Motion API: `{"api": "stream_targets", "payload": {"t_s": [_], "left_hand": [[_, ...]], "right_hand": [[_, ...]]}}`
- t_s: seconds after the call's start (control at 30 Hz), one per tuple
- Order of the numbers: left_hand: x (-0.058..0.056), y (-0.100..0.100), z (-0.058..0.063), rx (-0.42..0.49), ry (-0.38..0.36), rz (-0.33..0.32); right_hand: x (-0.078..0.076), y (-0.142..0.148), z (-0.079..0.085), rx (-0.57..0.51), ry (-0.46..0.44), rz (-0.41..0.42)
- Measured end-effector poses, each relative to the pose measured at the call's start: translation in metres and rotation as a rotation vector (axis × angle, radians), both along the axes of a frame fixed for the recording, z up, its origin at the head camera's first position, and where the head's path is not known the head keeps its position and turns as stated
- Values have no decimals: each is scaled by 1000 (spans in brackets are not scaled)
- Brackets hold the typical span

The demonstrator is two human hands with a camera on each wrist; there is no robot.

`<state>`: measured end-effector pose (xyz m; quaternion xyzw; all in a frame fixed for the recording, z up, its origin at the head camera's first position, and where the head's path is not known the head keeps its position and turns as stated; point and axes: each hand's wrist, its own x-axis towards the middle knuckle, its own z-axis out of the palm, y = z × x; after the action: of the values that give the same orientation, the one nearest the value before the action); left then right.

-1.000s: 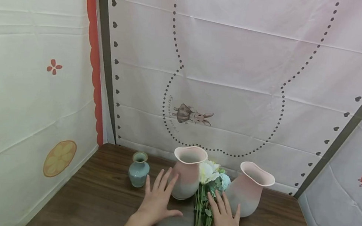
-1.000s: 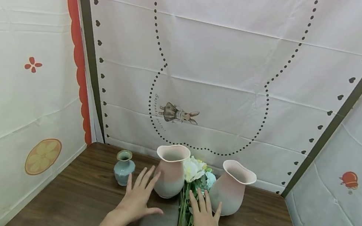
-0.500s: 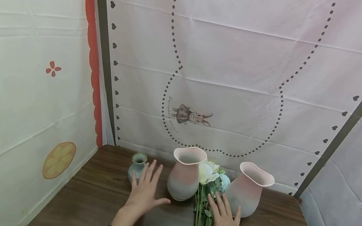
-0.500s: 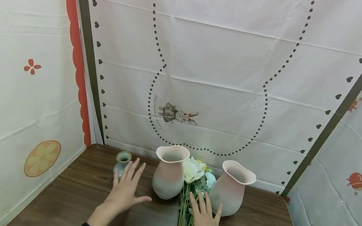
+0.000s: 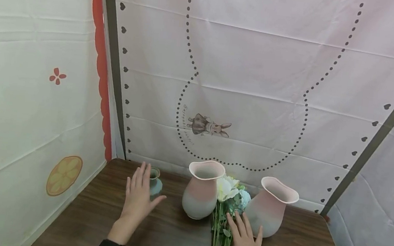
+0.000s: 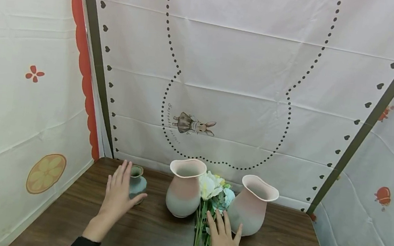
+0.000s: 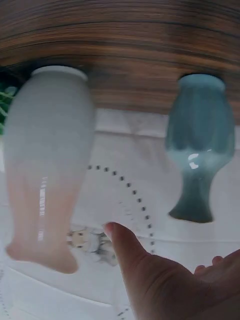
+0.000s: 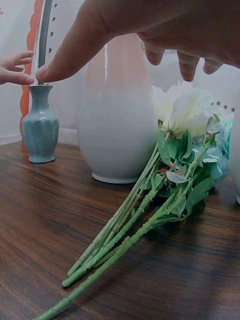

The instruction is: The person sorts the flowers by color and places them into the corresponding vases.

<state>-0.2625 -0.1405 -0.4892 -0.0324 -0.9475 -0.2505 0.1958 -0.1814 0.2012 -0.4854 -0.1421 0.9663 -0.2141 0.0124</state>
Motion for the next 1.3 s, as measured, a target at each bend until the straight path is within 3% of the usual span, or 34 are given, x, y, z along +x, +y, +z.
{"api": "stream_targets", "payload": {"t_s": [0.2,0.57,0.8,0.97,1.3], "left_hand": [[-14,-20,-11,89,-8,42],[-27,-37,-37,161,-203,48],[-33,-38,-47,190,-195,17],[-37,-38,-51,244,-229,-6],[-41,-35,-59,334,-259,0]], "right_hand": [[-1,0,1,-16,-23,3],[0,2,0,0,-51,14],[-1,5,-6,-6,-37,5],[-1,6,-8,-12,-52,-6],[-2,8,-14,-18,-61,-16]]}}
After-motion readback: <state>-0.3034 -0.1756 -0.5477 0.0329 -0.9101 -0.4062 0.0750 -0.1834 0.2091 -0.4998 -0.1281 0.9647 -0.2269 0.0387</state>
